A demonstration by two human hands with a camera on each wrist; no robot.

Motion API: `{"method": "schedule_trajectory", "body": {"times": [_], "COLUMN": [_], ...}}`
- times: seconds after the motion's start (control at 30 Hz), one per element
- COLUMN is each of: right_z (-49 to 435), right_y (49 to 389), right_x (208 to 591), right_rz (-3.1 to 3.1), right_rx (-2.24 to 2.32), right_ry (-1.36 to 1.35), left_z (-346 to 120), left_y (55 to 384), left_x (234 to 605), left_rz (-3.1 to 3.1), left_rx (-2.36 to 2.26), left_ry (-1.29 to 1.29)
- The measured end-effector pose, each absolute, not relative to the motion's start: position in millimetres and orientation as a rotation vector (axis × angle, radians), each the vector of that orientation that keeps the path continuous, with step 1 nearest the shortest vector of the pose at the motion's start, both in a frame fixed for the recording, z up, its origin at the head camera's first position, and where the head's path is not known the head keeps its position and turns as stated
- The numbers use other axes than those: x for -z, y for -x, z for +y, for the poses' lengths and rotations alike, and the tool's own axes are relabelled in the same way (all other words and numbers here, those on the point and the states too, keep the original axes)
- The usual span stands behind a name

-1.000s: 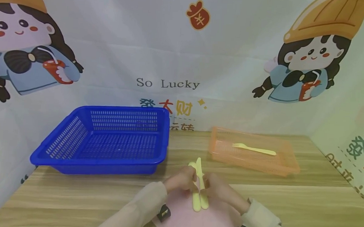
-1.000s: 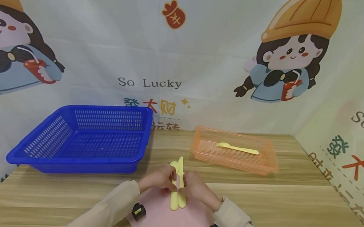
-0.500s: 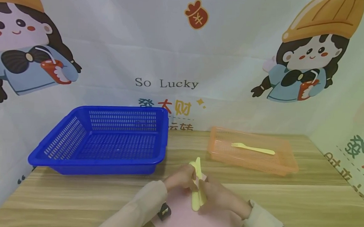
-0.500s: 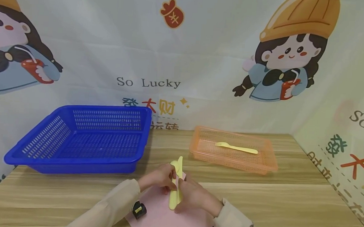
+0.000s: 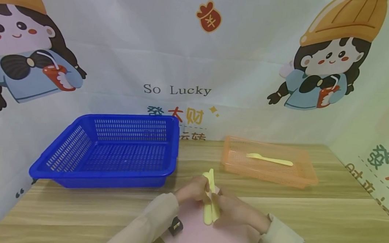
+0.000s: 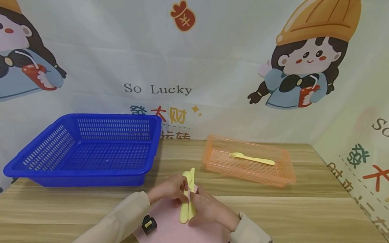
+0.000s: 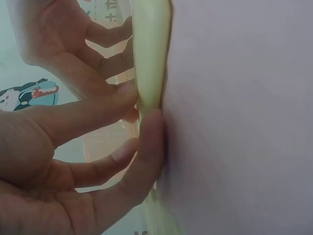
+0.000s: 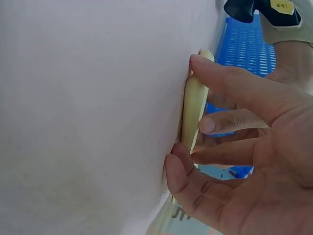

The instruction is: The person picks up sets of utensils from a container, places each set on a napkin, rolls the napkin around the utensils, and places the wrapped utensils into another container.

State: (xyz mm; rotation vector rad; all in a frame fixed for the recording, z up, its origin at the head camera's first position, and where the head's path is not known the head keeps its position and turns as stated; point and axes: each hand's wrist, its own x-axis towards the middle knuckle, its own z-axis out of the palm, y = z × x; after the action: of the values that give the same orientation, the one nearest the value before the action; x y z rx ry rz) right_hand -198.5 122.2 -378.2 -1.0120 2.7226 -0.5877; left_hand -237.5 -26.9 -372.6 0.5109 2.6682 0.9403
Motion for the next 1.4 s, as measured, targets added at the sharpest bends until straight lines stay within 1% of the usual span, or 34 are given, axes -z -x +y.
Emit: {"method": "schedule_trajectory", "body": {"times": [0.23, 0.43, 0.83, 1.0, 1.17, 1.33, 1.4], "right_z": [124, 125, 131, 141, 156, 169, 174], "right_y": [201, 201, 206, 212, 220, 232, 236], "right_x": [378, 379, 376, 369, 362, 352, 347], "right_rz": [2.701, 2.711, 2.609, 2.584, 2.610, 2.655, 2.699], "right_rx": [0.641, 0.644, 0.795, 0.846, 0.964, 1.146, 1.171], "right_ry": [1.086, 1.114, 0.979, 1.003, 1.059, 1.082, 1.043], "left_z": [-28, -28, -29, -30, -27, -16, -11], "left_y": [237, 238, 238, 242, 249, 257, 260], "left_x": [373, 373, 368, 360, 354, 348, 345], "left_rz": [2.712, 2.706, 2.653, 2.572, 2.471, 2.540, 2.586], "left_rx": [-0.888, -0.862, -0.806, -0.892, -1.060, -1.148, -1.168], "left_ry": [-0.573, -0.575, -0.579, -0.644, -0.794, -0.943, -0.980]}}
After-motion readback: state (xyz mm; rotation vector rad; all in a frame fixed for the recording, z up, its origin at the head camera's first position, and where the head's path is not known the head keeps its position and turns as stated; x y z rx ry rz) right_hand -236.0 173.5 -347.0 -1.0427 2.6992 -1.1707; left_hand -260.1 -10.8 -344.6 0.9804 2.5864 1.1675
